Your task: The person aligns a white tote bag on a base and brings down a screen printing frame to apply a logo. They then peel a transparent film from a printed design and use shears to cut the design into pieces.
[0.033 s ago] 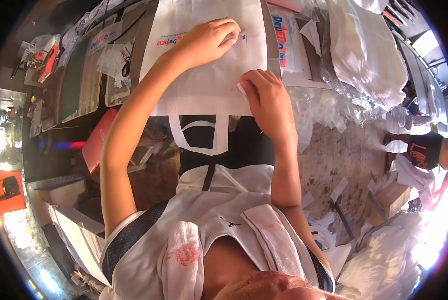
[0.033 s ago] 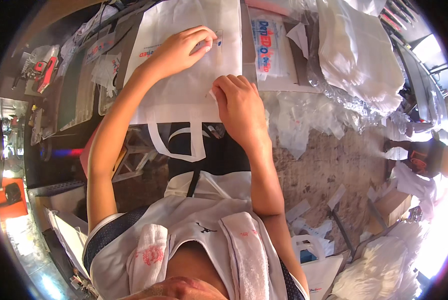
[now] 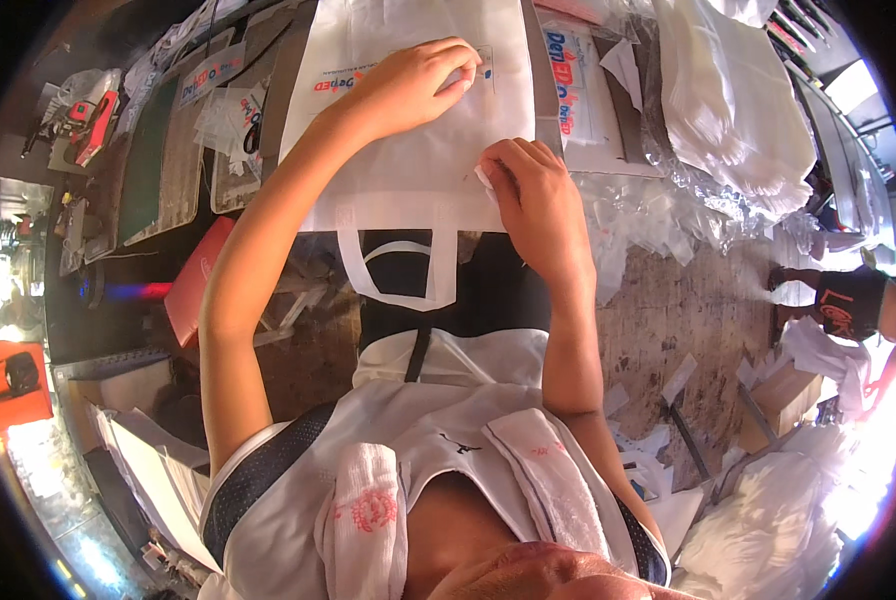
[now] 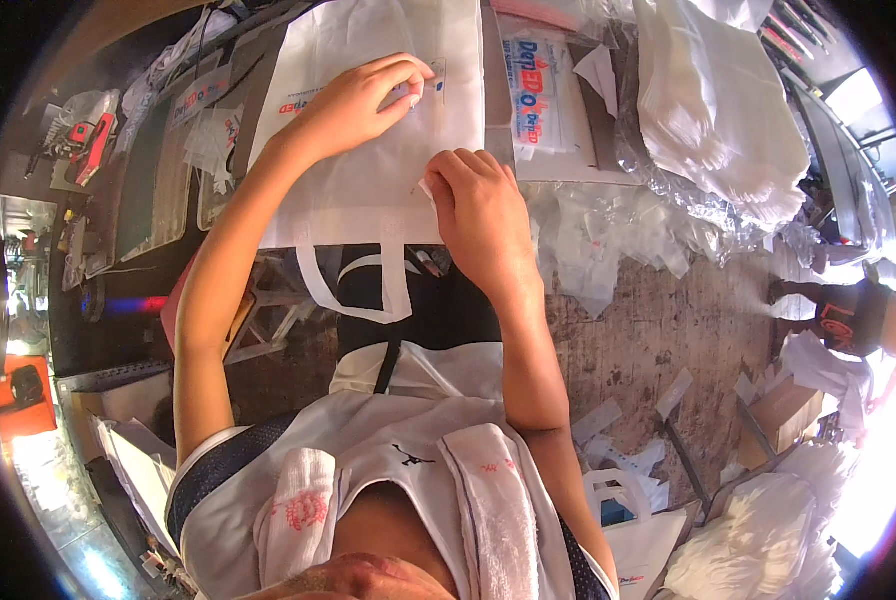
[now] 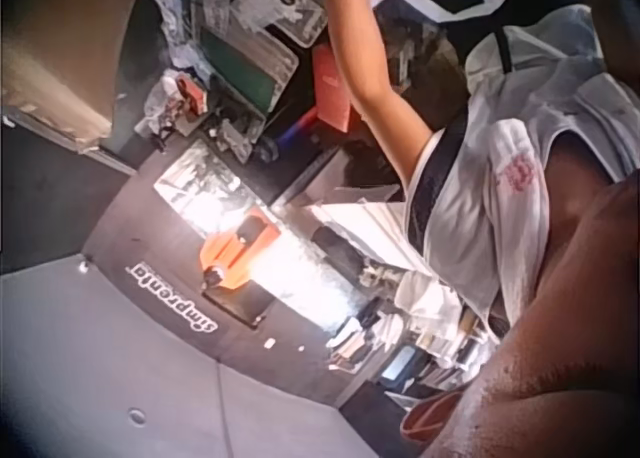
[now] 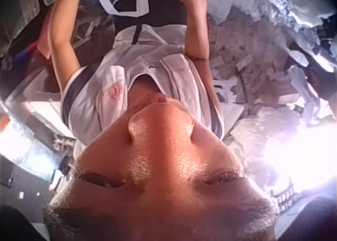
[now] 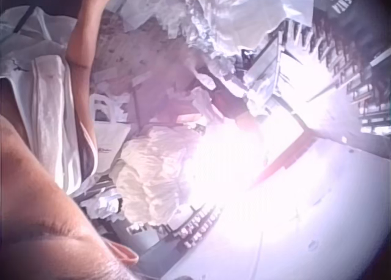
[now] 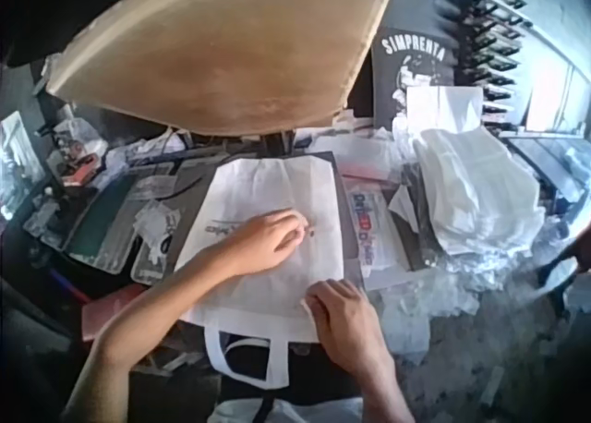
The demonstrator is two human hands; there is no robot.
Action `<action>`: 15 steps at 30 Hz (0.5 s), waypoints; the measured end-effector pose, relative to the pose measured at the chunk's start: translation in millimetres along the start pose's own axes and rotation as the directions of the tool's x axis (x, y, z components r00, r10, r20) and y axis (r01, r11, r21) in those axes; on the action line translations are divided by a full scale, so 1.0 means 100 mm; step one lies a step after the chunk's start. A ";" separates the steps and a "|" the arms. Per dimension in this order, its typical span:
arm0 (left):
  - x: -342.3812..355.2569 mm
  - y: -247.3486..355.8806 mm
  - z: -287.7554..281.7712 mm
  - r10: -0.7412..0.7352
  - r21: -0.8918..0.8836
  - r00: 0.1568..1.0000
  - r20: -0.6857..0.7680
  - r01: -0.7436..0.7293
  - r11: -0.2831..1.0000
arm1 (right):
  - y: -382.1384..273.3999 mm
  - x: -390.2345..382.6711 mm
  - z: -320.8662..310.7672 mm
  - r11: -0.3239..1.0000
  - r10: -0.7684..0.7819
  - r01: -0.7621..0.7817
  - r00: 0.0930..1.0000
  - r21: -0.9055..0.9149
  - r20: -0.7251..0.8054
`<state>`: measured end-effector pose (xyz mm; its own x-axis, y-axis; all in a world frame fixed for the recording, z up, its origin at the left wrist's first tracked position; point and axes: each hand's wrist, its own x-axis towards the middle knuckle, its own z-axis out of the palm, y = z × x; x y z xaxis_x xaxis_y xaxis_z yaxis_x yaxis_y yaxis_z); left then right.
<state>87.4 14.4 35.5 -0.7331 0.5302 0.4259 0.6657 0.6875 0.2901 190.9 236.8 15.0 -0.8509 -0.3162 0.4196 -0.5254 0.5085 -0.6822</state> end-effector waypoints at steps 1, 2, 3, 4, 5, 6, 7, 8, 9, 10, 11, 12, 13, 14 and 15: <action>-0.02 0.03 -0.01 0.002 0.001 1.000 -0.008 -0.002 1.000 | 0.01 0.00 0.00 1.000 0.007 -0.007 1.000 0.000 -0.001; -0.01 0.02 -0.03 -0.037 -0.044 0.999 0.013 0.038 0.998 | 0.01 0.00 0.01 1.000 0.003 -0.003 1.000 0.006 -0.002; 0.00 0.00 -0.05 -0.076 -0.088 0.996 0.037 0.079 0.993 | 0.00 0.00 0.01 1.000 0.000 0.001 1.000 0.012 -0.003; 0.02 -0.02 -0.07 -0.112 -0.131 0.992 0.061 0.120 0.984 | 0.00 0.00 0.02 1.000 -0.004 0.004 1.000 0.017 -0.004; 0.04 -0.06 -0.06 -0.137 -0.176 0.989 0.058 0.145 0.974 | 0.00 0.00 0.01 1.000 -0.006 0.006 1.000 0.014 -0.001; 0.06 -0.09 -0.04 -0.162 -0.221 0.985 0.057 0.170 0.960 | -0.01 0.00 0.00 1.000 -0.008 0.008 1.000 0.010 0.002; 0.07 -0.11 -0.03 -0.186 -0.264 0.981 0.056 0.194 0.945 | -0.01 0.00 0.00 1.000 -0.011 0.011 1.000 0.007 0.005; 0.09 -0.10 -0.03 -0.199 -0.262 0.979 0.050 0.205 0.943 | -0.01 0.01 -0.01 1.000 -0.012 0.012 1.000 0.004 0.005; 0.12 -0.07 -0.02 -0.212 -0.260 0.976 0.044 0.216 0.941 | -0.01 0.01 -0.02 1.000 -0.014 0.014 1.000 0.000 0.005; 0.15 -0.05 0.00 -0.226 -0.258 0.973 0.038 0.228 0.939 | 0.00 0.01 -0.02 1.000 -0.015 0.015 1.000 -0.003 0.006; 0.17 -0.04 0.02 -0.197 -0.237 0.980 0.019 0.196 0.952 | 0.00 0.01 -0.02 1.000 -0.014 0.014 1.000 -0.004 0.004; 0.20 -0.03 0.04 -0.168 -0.215 0.986 0.001 0.164 0.963 | 0.00 0.01 -0.02 1.000 -0.013 0.013 1.000 -0.006 0.003; 0.22 -0.02 0.05 -0.138 -0.193 0.990 -0.017 0.132 0.972 | 0.00 0.01 -0.02 1.000 -0.012 0.012 1.000 -0.008 0.001; 0.23 -0.03 0.07 -0.140 -0.178 0.990 -0.016 0.135 0.975 | 0.00 0.00 -0.02 1.000 -0.011 0.011 1.000 -0.005 -0.001; 0.25 -0.04 0.09 -0.141 -0.163 0.990 -0.015 0.137 0.977 | 0.00 0.00 -0.01 1.000 -0.009 0.009 1.000 -0.003 -0.003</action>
<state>65.6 29.4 37.3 -0.8177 0.4204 0.3932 0.5727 0.6637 0.4811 190.7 237.6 16.4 -0.8460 -0.3186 0.4275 -0.5332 0.5079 -0.6766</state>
